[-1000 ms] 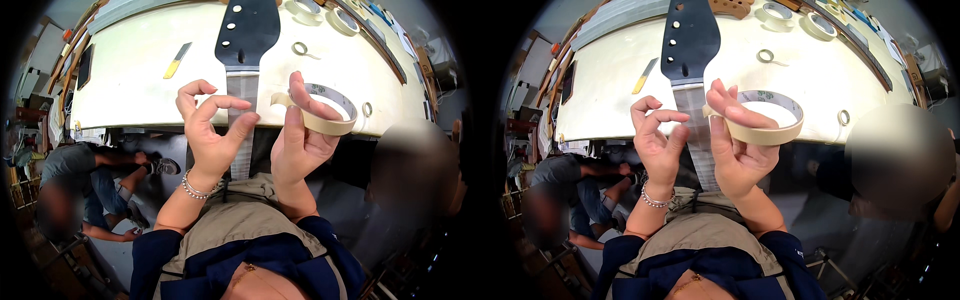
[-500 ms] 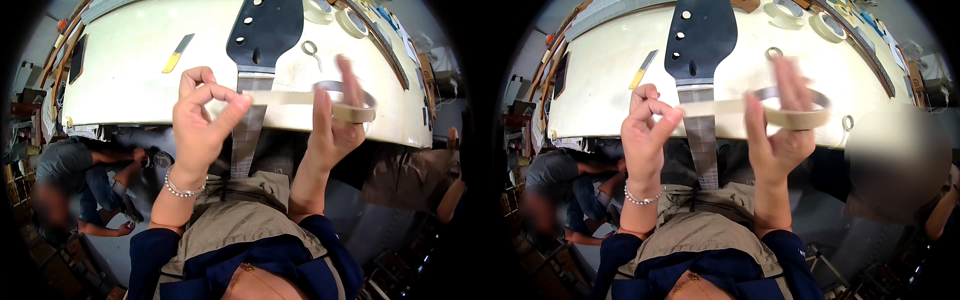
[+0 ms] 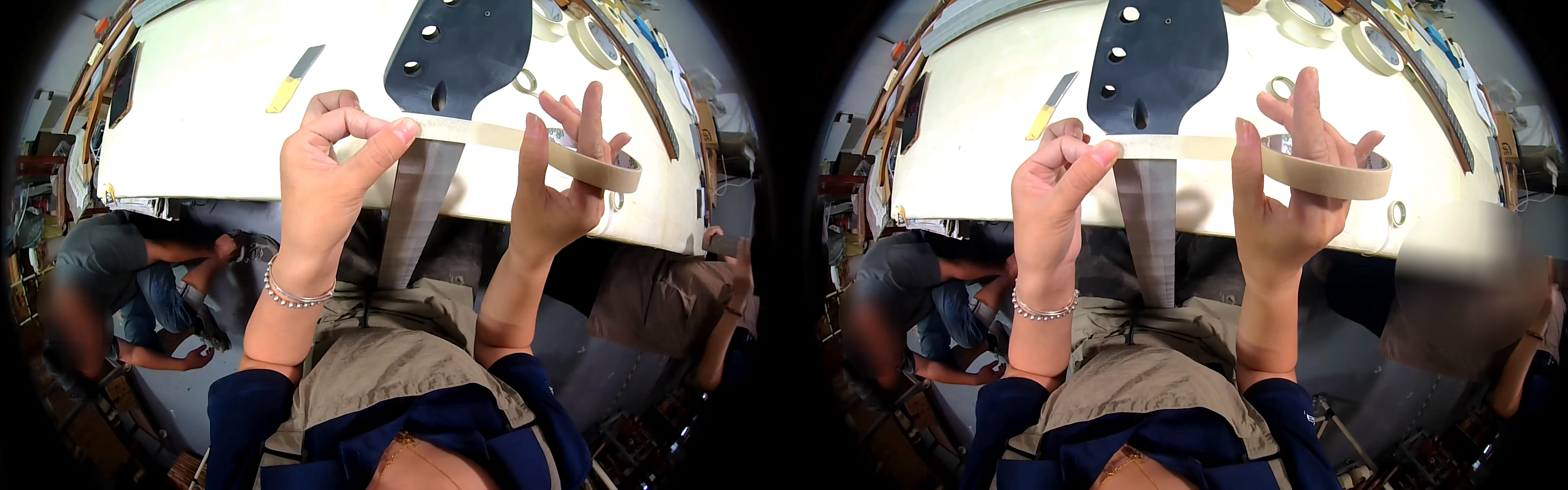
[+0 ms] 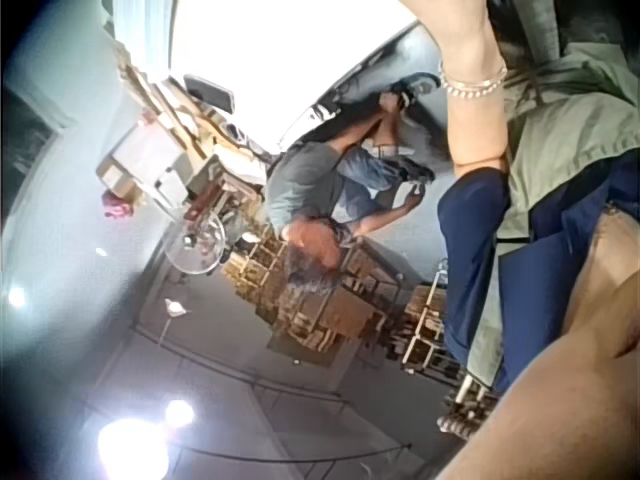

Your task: The person applies masking tape to the edges of guitar necks on a workbench. They handle multiple necks, including a black one and a wooden one, peeling tape from a roll and smoothing it along the sides. The person also briefly handles a guitar fretboard and places the taped necks into a wooden rack.

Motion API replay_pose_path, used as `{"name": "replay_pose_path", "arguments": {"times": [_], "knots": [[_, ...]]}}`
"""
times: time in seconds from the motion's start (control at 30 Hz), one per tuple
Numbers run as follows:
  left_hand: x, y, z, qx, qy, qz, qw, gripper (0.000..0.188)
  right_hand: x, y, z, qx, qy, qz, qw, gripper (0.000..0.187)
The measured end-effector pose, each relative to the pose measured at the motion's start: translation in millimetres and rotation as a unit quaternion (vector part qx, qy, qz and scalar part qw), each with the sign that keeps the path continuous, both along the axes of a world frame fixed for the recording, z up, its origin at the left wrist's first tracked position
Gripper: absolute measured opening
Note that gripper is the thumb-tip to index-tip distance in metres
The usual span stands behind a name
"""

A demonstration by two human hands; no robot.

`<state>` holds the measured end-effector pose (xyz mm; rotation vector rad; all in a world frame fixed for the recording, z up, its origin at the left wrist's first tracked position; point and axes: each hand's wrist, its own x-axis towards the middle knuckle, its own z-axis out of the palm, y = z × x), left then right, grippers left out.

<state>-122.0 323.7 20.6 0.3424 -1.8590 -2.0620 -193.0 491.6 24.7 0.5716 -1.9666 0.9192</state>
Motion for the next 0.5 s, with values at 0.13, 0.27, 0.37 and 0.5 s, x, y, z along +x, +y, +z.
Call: {"name": "replay_pose_path", "arguments": {"times": [0.13,0.27,0.37,0.5], "knots": [[-0.3,0.6,2.2,-0.002,-0.013,0.002,1.000,0.017,2.8,3.1,2.6,0.030,-0.030,-0.003,0.999,0.051],[-0.8,1.9,3.5,-0.006,-0.020,0.005,1.000,0.017,1.0,2.8,1.5,0.020,-0.022,-0.005,1.000,0.052],[-0.7,1.3,4.1,-0.009,-0.022,0.005,1.000,0.017,1.6,1.4,2.1,0.012,-0.027,-0.007,1.000,0.052],[-0.8,2.6,4.7,-0.018,-0.015,0.014,1.000,0.018,6.5,1.6,5.0,0.025,-0.049,-0.006,0.998,0.050]]}}
